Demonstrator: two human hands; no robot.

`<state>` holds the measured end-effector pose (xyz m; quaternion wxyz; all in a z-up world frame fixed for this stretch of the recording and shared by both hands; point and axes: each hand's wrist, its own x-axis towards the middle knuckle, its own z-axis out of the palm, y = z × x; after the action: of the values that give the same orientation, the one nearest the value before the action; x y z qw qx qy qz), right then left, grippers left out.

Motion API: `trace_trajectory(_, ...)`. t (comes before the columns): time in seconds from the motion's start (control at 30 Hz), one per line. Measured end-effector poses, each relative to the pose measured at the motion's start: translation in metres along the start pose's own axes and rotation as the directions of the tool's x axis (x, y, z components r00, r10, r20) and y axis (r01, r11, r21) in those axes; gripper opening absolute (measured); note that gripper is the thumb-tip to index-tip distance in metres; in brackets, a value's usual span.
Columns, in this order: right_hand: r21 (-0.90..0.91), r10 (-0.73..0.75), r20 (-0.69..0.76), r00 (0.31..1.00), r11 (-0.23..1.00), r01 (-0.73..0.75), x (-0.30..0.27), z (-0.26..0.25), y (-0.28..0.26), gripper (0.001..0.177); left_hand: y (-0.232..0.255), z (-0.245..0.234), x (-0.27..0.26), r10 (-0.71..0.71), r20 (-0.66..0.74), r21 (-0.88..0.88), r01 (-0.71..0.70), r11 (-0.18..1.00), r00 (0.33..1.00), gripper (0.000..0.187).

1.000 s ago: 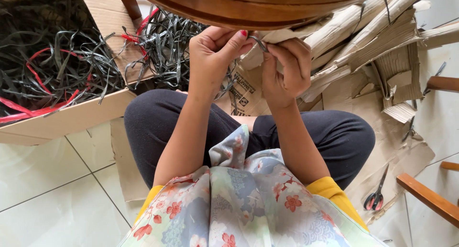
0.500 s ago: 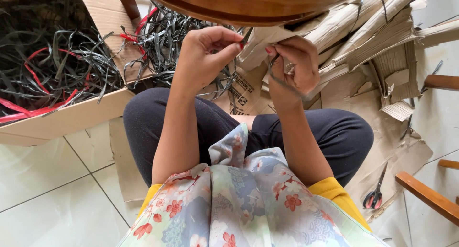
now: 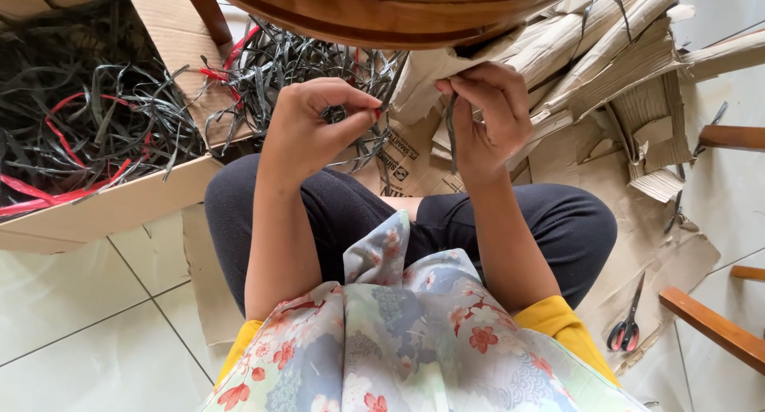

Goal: Wrapping wooden stool legs with protective cardboard and securing them with plastic ties.

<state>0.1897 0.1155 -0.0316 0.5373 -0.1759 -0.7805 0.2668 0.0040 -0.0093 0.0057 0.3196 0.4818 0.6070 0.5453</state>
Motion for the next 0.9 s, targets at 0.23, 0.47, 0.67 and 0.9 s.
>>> trace_trajectory(0.23, 0.021, -0.025, 0.108, 0.994, 1.0, 0.023, 0.001, -0.013, -0.005, 0.026, -0.011, 0.033, 0.005, 0.289, -0.029, -0.02, -0.29, 0.957, 0.957, 0.023)
trace_trajectory(0.47, 0.018, -0.21, 0.053, 0.976, 0.978, 0.209, 0.0, -0.014, 0.009, 0.02, -0.018, 0.048, 0.016, 0.578, -0.012, 0.16, -0.569, 0.806, 0.816, 0.013)
trace_trajectory(0.67, 0.043, -0.331, -0.032, 0.943, 0.942, 0.332, 0.01, -0.004, 0.013, 0.013, -0.022, 0.055, 0.016, 0.66, -0.053, 0.053, -0.657, 0.752, 0.75, 0.008)
trace_trajectory(0.9, -0.047, -0.034, 0.04, 0.999, 0.998, 0.035, 0.002, 0.0, 0.008, 0.024, -0.01, 0.065, 0.019, 0.58, -0.033, 0.177, -0.567, 0.805, 0.814, 0.007)
